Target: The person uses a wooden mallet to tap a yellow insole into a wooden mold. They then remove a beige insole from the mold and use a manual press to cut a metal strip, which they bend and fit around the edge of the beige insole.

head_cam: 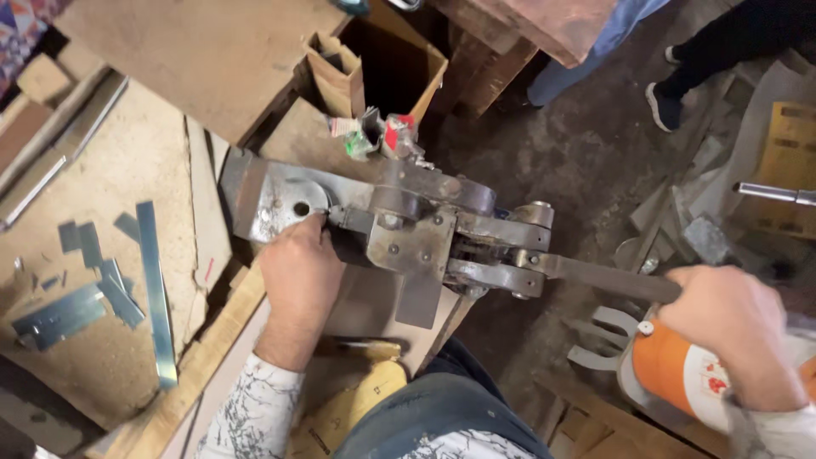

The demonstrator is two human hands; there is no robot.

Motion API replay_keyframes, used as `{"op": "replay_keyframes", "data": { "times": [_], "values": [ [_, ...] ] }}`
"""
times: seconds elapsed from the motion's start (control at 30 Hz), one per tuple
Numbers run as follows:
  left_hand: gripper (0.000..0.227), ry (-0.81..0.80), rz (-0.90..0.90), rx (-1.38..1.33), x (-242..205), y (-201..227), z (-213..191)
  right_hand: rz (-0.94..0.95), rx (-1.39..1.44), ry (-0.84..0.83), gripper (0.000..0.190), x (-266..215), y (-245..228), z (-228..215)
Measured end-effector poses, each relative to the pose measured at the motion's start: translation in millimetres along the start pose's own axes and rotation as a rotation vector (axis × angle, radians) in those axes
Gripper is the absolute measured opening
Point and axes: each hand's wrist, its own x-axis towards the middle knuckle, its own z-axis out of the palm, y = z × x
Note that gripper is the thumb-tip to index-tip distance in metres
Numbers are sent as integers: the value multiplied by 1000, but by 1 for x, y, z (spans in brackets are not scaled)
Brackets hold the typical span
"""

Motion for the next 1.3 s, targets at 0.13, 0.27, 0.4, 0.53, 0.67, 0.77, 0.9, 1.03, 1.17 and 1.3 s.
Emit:
{"op": "replay_keyframes", "data": {
  "times": [0.13, 0.27, 0.4, 0.53, 0.67, 0.77, 0.9, 1.03, 1.17, 1.3],
  "values": [
    [13, 7, -12, 24, 10, 0, 5, 43, -35, -38, 48, -16, -9, -29],
    [11, -26, -49, 62, 0, -5, 6, 6, 18, -39, 34, -16, -16, -27],
    [10, 35, -39, 65, 6, -5, 12, -32, 26, 10, 42, -12, -3, -25],
    [7, 26, 5, 100, 11, 3, -1, -35, 20, -30, 41, -21, 1, -25],
    [10, 63, 75, -87, 12, 30, -39, -596, 254, 326, 63, -38, -9, -36],
    [13, -91, 184, -290, -7, 68, -70, -1019, 551, 714, 56, -66, -33, -44],
    [19, -448, 623, -390, -25, 123, -99, -1475, 444, 842, 54, -107, -60, -61],
    [9, -606, 838, -299, -28, 139, -128, -1695, 378, 708, 28, -127, -71, -67],
    [28, -270, 867, -296, -45, 120, -143, -1800, 469, 762, 16, -126, -85, -56],
    [33, 32, 286, -350, -89, 96, -133, -1818, 780, 801, 15, -128, -121, -35]
  ]
}}
